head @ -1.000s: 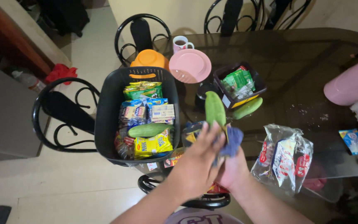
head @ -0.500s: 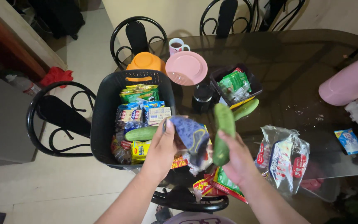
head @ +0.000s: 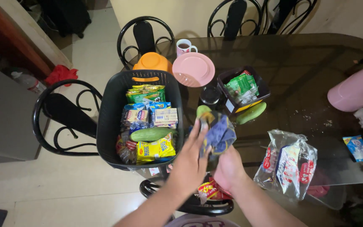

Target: Organize grocery items, wiping them with a cloth and placing them into a basket on a table.

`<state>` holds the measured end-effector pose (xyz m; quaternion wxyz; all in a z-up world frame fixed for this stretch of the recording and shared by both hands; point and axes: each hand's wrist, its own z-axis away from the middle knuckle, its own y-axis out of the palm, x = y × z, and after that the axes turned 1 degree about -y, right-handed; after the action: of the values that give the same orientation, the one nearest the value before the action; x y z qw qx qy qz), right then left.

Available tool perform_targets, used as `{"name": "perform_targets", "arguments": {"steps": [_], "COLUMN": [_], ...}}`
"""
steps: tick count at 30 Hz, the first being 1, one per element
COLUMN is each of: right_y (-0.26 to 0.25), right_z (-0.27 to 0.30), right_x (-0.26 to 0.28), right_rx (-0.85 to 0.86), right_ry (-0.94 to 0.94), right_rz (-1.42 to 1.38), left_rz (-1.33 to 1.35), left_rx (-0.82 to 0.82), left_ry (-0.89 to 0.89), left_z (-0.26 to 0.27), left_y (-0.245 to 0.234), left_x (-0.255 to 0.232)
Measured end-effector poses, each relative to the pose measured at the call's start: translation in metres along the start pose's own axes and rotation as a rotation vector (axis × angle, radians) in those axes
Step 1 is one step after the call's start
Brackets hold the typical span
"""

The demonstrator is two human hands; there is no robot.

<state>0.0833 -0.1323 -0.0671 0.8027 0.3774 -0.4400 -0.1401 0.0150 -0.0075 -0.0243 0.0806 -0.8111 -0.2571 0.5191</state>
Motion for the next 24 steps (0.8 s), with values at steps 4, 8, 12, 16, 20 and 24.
{"name": "perform_targets", "arguments": {"steps": [4,8,12,16,20,24], "right_y": [-0.003,0.005,0.019,0.024,0.02,0.017], "right_z": [-0.004,0.002,0.006,0.004,0.003,0.014], "right_x": [0.006,0.016,0.023,0.025,0.025,0.015], "right_rx": [-0.002,0.068,0.063,0.02,-0.016,-0.063], "right_ry": [-0.063,-0.074,-0.062,0.015,-0.171,-0.008], "right_rz": [0.004,-0.022,-0.011,-0.018,0.237,0.499], "left_rz": [0.024,0.417,0.994,0.996,0.508,-0.214], "left_rx": [0.036,0.003,0.186,0.013,-0.186,-0.348], "left_ry": [-0.043,-0.32,-1.107,-0.833,-0.518,0.012], "left_z": [0.022,0.019,0.009,0.021,0.001,-0.03], "left_y": [0.005,0.008,-0.001,0.005,-0.025,-0.058], "left_x": [0.01,0.028,0.022,0.062,0.065,0.041]}}
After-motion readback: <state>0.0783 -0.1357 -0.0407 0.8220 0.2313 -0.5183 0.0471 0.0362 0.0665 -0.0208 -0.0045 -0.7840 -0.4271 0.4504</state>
